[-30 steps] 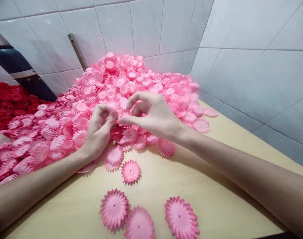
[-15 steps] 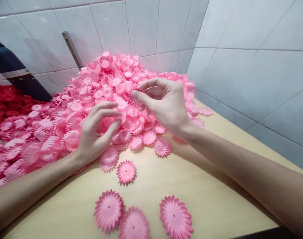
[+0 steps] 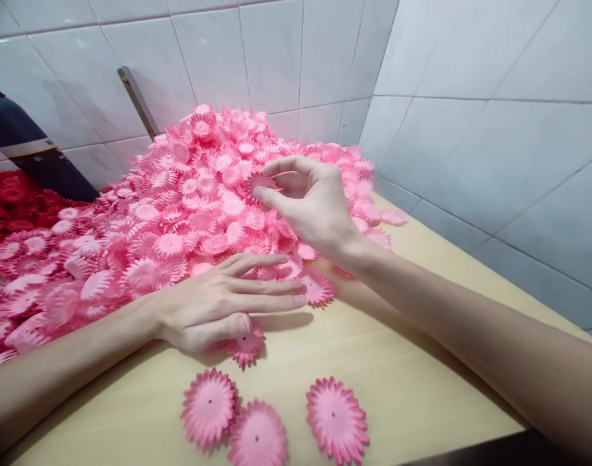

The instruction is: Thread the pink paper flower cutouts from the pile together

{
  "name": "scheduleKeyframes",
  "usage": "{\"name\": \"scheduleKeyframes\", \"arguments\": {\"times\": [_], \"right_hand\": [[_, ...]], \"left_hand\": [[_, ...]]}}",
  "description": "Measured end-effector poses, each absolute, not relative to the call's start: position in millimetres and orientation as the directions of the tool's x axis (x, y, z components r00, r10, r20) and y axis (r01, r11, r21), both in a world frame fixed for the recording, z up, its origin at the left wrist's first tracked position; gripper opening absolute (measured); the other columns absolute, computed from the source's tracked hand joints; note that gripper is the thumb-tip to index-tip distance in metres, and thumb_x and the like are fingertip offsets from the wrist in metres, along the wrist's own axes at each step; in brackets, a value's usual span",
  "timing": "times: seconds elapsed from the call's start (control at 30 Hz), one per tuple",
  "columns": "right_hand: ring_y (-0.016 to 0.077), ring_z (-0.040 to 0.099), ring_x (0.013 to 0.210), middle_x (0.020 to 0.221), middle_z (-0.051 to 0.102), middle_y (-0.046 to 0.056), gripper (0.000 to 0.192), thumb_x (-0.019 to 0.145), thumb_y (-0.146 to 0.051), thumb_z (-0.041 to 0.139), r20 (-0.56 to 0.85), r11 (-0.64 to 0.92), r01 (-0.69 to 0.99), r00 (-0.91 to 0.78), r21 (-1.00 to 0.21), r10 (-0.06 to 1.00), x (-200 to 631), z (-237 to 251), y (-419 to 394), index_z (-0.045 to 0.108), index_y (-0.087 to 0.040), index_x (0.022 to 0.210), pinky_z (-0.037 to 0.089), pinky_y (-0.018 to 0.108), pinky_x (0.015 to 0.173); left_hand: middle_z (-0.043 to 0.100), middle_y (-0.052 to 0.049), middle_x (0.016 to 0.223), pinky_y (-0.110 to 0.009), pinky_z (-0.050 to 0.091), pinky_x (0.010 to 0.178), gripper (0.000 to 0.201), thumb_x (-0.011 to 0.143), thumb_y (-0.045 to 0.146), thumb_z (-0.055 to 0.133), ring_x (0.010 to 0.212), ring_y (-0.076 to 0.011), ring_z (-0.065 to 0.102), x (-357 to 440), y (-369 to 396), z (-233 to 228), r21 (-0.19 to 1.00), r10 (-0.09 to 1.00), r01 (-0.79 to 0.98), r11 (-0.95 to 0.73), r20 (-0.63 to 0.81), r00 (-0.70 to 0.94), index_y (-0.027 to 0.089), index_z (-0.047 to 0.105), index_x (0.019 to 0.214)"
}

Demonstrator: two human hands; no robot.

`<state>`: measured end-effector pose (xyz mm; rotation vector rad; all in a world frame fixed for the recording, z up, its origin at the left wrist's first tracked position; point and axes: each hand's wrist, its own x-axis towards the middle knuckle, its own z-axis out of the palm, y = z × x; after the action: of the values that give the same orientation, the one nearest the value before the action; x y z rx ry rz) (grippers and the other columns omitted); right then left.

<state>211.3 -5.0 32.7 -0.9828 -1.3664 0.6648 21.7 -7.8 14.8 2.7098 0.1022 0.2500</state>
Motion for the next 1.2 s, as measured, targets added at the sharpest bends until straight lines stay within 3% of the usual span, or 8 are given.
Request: {"name": "scheduleKeyframes", "arguments": {"times": [0.13,0.3,0.53,0.63,0.8,0.9,1.03,1.2], "right_hand": [[0.0215,0.071,0.082,0.086,0.073,0.005,0.023,0.071,-0.027,0.081,0.497,0.480,0.151,0.105,-0.864,0.862,213,31,-4,0.067,-0.020,0.088,0.060,0.038,0.076],[0.0222,0.069,0.085,0.087,0.072,0.005,0.025,0.069,-0.031,0.082,0.512,0.490,0.189,0.088,-0.851,0.855,213,30,-4,0.068,-0.020,0.087,0.058,0.039,0.077],[0.0124,0.052,0.056,0.061,0.049,-0.004,0.021,0.078,-0.020,0.073,0.462,0.447,0.220,0.017,-0.867,0.887,211,32,-8,0.064,-0.022,0.096,0.045,0.028,0.053],[0.0097,0.038,0.046,0.055,0.035,-0.008,0.024,0.080,-0.020,0.071,0.405,0.402,0.206,-0.029,-0.892,0.914,210,31,-9,0.059,-0.024,0.100,0.032,0.026,0.042],[0.0093,0.035,0.046,0.054,0.039,-0.010,0.027,0.082,-0.023,0.069,0.350,0.378,0.150,-0.186,-0.913,0.918,207,25,-11,0.051,-0.025,0.102,0.027,0.025,0.041],[0.0087,0.036,0.044,0.055,0.040,-0.010,0.027,0.082,-0.028,0.071,0.350,0.395,0.129,-0.275,-0.910,0.896,204,21,-12,0.050,-0.025,0.099,0.027,0.025,0.041],[0.0074,0.034,0.042,0.051,0.036,-0.011,0.029,0.078,-0.034,0.075,0.385,0.424,0.135,-0.240,-0.896,0.891,203,17,-10,0.052,-0.023,0.091,0.025,0.023,0.039],[0.0063,0.040,0.044,0.053,0.050,-0.007,0.031,0.077,-0.038,0.077,0.372,0.413,0.095,-0.287,-0.906,0.883,206,15,-7,0.051,-0.020,0.078,0.028,0.021,0.039]], "left_hand": [[0.062,-0.003,0.134,-0.051,0.036,0.107,0.043,0.094,0.031,0.042,0.125,-0.0308,0.049,22,-8,13,0.464,0.213,0.088,-0.881,0.224,0.951,0.028,0.053,0.136],[0.070,-0.011,0.114,-0.047,0.044,0.097,0.038,0.096,0.033,0.041,0.113,-0.0292,0.053,22,-9,10,0.442,0.347,0.180,-0.879,0.334,0.876,0.019,0.062,0.125],[0.074,-0.009,0.094,-0.039,0.049,0.087,0.030,0.097,0.028,0.043,0.095,-0.0237,0.059,26,-7,5,0.431,0.475,0.273,-0.860,0.482,0.736,0.017,0.070,0.104],[0.071,-0.006,0.081,-0.034,0.051,0.073,0.027,0.095,0.032,0.048,0.079,-0.0198,0.063,26,-5,5,0.567,0.617,0.300,-0.767,0.525,0.586,0.019,0.069,0.085],[0.065,-0.001,0.078,-0.026,0.051,0.066,0.018,0.086,0.036,0.064,0.070,-0.0129,0.063,26,2,5,0.862,0.844,0.102,-0.496,0.451,0.290,0.019,0.060,0.084],[0.064,0.000,0.082,-0.024,0.052,0.068,0.019,0.082,0.034,0.070,0.074,-0.0112,0.062,25,6,4,0.895,0.859,-0.002,-0.447,0.430,0.278,0.019,0.060,0.086],[0.069,-0.001,0.081,-0.023,0.052,0.070,0.019,0.081,0.035,0.071,0.074,-0.0116,0.064,23,6,4,0.902,0.842,0.013,-0.432,0.399,0.363,0.017,0.069,0.085],[0.073,-0.002,0.079,-0.023,0.053,0.064,0.021,0.074,0.034,0.077,0.069,-0.0126,0.066,22,5,3,0.914,0.839,0.041,-0.404,0.352,0.416,0.016,0.073,0.084]]}}
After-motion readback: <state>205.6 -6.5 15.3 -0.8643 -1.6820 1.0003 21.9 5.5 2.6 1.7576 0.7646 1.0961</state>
